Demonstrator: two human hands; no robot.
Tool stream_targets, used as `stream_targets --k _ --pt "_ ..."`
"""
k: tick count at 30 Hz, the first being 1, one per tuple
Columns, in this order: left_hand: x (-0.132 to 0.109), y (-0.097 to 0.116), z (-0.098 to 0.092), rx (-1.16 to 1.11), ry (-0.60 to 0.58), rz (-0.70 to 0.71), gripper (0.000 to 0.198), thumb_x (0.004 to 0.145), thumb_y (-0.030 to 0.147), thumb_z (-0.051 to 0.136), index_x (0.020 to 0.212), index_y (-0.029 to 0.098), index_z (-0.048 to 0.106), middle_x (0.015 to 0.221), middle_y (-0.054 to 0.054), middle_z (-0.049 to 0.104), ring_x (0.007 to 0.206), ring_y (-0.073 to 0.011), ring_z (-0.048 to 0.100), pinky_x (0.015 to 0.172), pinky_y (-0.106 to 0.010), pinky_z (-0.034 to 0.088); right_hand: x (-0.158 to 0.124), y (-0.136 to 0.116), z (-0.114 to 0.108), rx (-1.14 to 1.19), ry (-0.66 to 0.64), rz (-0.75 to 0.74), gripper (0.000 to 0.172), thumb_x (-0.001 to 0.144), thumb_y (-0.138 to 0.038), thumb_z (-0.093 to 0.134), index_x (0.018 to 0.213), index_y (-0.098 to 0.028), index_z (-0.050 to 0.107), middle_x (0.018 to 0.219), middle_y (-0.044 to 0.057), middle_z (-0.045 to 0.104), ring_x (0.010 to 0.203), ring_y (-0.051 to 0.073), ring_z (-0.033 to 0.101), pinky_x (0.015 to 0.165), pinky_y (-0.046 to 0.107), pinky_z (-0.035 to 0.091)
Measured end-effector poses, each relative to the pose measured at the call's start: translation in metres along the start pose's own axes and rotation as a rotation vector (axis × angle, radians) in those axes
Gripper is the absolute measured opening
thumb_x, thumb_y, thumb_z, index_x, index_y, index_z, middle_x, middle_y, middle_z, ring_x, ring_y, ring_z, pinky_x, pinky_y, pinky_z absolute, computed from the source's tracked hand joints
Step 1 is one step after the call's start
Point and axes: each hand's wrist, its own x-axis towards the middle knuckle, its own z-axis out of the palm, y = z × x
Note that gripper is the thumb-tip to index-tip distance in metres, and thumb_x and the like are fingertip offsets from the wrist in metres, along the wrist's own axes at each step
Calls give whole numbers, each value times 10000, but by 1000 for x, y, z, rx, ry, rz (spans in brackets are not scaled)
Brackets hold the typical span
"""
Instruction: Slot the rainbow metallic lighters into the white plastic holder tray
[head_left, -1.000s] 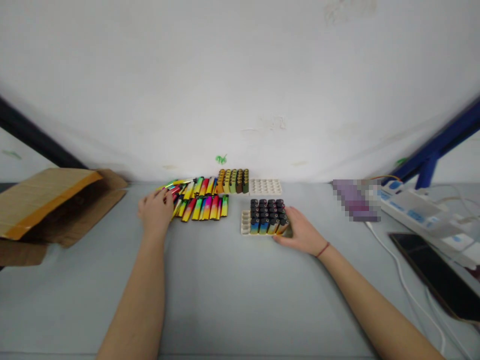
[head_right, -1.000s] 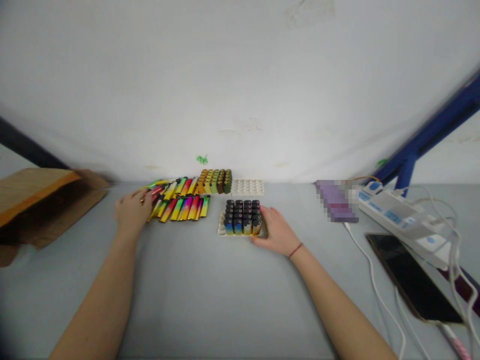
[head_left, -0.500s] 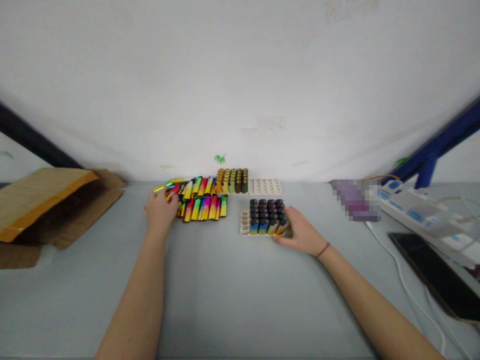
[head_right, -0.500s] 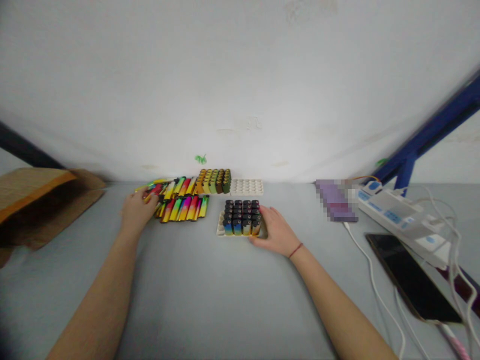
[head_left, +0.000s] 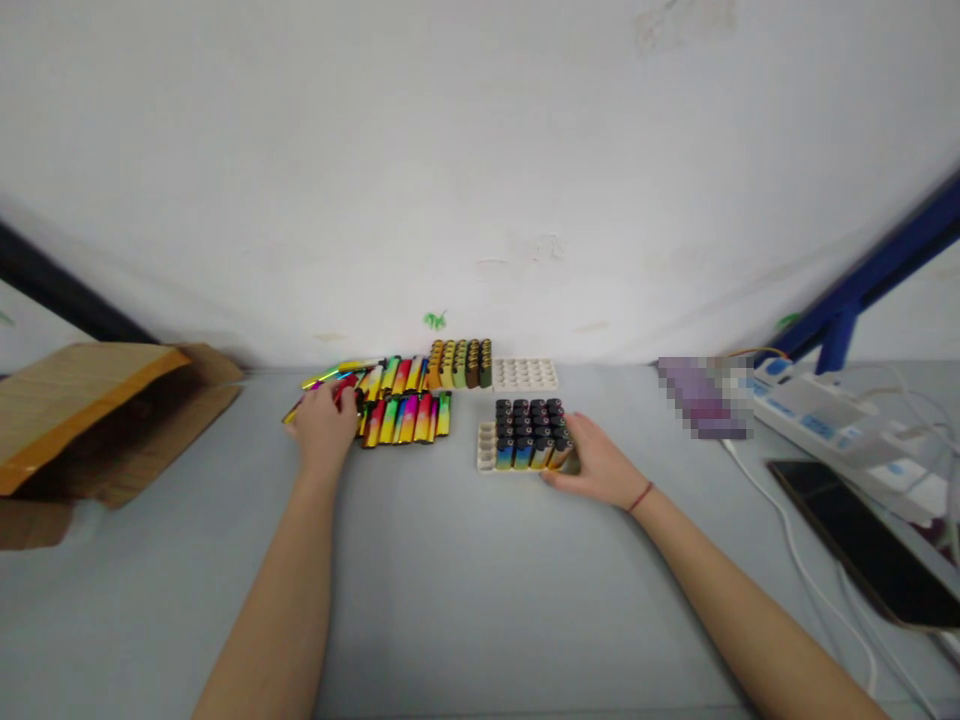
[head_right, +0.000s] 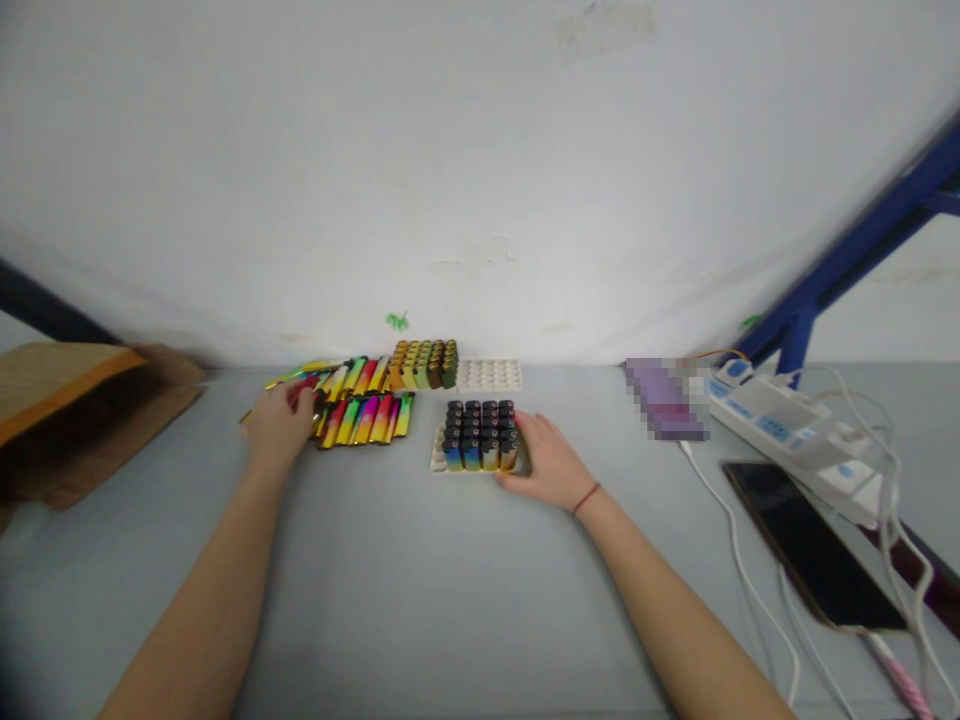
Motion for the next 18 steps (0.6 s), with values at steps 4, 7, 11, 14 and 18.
stream_targets --k 4,7,11,14,18 --pt "-7 13 -8 -186 167 34 400 932 293 345 1184 106 592 1138 -196 641 1134 -304 575 986 -437 424 1 -1 1 -2 9 -4 732 752 -501 691 1341 -138 451 1253 201 614 1123 370 589 986 548 445" --pt "-12 22 -9 -567 185 28 341 958 323 325 1140 142 549 840 -55 598 787 -188 586 745 -321 478 1 -2 0 -1 5 -12 728 753 -495 694 1337 -132 451 1257 203 610 1130 371 585 984 548 447" --pt "-24 38 -4 -1072 40 4 295 886 437 547 1071 237 433 669 89 449 462 -68 363 460 -205 322 2 -3 -2 5 -12 3 696 756 -495 692 1306 -130 471 1244 204 611 1128 370 583 953 537 471" --pt "-39 56 -3 -1184 -89 36 340 860 464 599 1007 259 371 661 95 504 410 -58 374 426 -196 326 2 -3 -2 -5 -19 11 691 756 -495 694 1301 -128 480 1232 204 615 1122 369 586 954 538 471" --pt "-61 82 -8 -1238 -194 59 290 875 489 555 935 242 415 714 38 574 459 -81 464 445 -217 378 2 -3 -2 -18 -10 6 723 750 -508 699 1318 -125 471 1234 206 615 1114 370 588 974 556 457"
